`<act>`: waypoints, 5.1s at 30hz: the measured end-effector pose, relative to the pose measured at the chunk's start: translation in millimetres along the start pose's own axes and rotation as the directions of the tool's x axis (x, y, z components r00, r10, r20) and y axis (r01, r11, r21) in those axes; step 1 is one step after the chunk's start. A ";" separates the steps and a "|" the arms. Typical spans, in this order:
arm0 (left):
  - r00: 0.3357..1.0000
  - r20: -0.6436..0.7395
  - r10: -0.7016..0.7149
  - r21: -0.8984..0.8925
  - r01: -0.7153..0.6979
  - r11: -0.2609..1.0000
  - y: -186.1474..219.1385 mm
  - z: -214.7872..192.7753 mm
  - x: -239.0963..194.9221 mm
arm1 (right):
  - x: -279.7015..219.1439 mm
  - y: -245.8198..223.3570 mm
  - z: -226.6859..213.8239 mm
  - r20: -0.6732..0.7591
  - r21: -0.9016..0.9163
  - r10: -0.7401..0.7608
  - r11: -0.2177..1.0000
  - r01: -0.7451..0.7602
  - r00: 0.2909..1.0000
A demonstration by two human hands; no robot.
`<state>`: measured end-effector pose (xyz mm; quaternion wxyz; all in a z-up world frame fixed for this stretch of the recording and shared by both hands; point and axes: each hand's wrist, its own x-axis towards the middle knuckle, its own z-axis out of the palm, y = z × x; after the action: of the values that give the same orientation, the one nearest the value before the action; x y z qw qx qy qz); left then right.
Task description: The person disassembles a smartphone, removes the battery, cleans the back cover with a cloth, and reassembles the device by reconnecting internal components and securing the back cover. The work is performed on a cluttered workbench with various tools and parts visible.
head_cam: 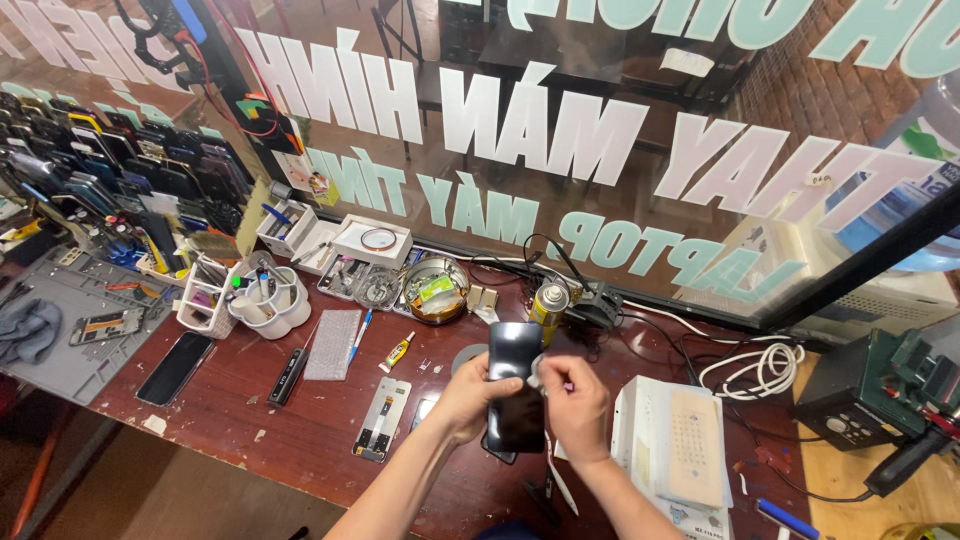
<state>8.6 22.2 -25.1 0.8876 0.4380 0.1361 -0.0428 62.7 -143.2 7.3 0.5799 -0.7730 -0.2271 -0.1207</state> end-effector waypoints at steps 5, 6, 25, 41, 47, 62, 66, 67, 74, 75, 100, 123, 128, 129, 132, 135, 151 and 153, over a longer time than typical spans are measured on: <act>0.997 0.054 -0.057 -0.014 0.058 0.998 0.0 -6.3 1.1 | 16.6 -0.8 -2.2 0.046 -0.019 -0.005 1.000 0.006 0.999; 0.993 0.074 -0.088 -0.026 0.090 0.996 -2.8 -5.8 -0.4 | 24.5 2.2 -2.9 0.024 -0.028 0.036 0.999 -0.036 0.999; 0.968 0.220 -0.121 -0.261 0.179 0.949 4.2 -3.6 20.4 | 5.6 -9.0 -26.4 0.189 0.007 -0.285 0.957 0.289 0.940; 0.999 0.014 0.029 0.299 -0.032 0.954 22.1 8.6 7.9 | 15.8 91.7 -67.2 0.284 0.391 0.346 0.810 -0.437 0.894; 0.993 0.107 0.054 0.666 -0.112 0.737 17.0 11.1 4.4 | 44.1 54.0 -72.5 0.504 0.206 0.257 0.891 -0.404 0.824; 0.906 0.323 -0.272 -0.121 0.325 0.938 29.2 -28.4 -9.9 | 12.9 75.5 -39.8 0.692 0.285 0.542 0.401 -0.870 0.477; 0.974 0.213 -0.074 -0.497 0.173 0.850 17.7 -15.7 -19.1 | 0.2 87.6 -18.9 0.555 0.565 0.661 0.145 -0.812 0.504; 0.986 0.165 -0.037 -0.510 0.117 0.852 8.9 -10.6 -19.6 | -4.7 87.7 -10.0 0.540 0.591 0.685 0.106 -0.800 0.489; 0.879 -0.448 0.161 -0.344 -0.336 0.877 -53.8 -2.0 22.3 | -51.1 84.8 27.5 0.594 0.516 0.594 0.236 -0.823 0.543; 0.872 -0.475 0.119 -0.384 -0.328 0.863 -51.4 -10.7 26.9 | -49.9 88.9 25.5 0.641 0.504 0.553 0.218 -0.835 0.532; 0.926 -0.345 0.153 -0.265 -0.253 0.931 0.4 -38.3 10.9 | 139.0 155.5 50.9 0.362 -0.410 -0.288 0.805 0.429 0.887; 0.961 -0.226 0.160 -0.107 -0.188 0.976 11.3 -19.1 -10.0 | 120.8 76.1 38.3 0.367 0.018 -0.108 0.994 0.109 0.924; 0.981 -0.175 0.083 -0.142 -0.108 0.984 14.4 -11.0 -7.6 | 99.5 14.3 35.9 0.471 0.216 -0.173 0.973 0.077 0.865; 0.986 -0.157 0.063 -0.159 -0.089 0.983 13.9 -10.1 -7.0 | 97.9 8.6 34.9 0.465 0.213 -0.217 0.968 0.130 0.858; 0.994 -0.102 0.030 -0.210 -0.051 0.976 19.1 -12.9 -8.3 | 86.8 -5.3 28.0 0.499 0.194 -0.298 0.954 0.230 0.814; 0.998 -0.055 -0.024 -0.235 0.011 0.972 30.5 -22.5 -15.3 | 57.0 -19.3 12.0 0.604 0.174 -0.282 0.959 0.222 0.745; 0.957 0.229 -0.178 -0.128 0.211 0.969 32.6 -21.4 -20.1 | 57.5 -21.2 -12.5 0.498 0.122 -0.200 0.980 0.160 0.844; 0.952 0.246 -0.184 -0.122 0.218 0.968 28.1 -17.9 -16.7 | 73.2 -15.9 -11.5 0.443 0.087 -0.148 0.989 0.122 0.884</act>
<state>-5.5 52.8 -9.3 0.9183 0.3471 0.0779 -0.1740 119.2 -135.1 57.1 0.5239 -0.7455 -0.4112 0.0268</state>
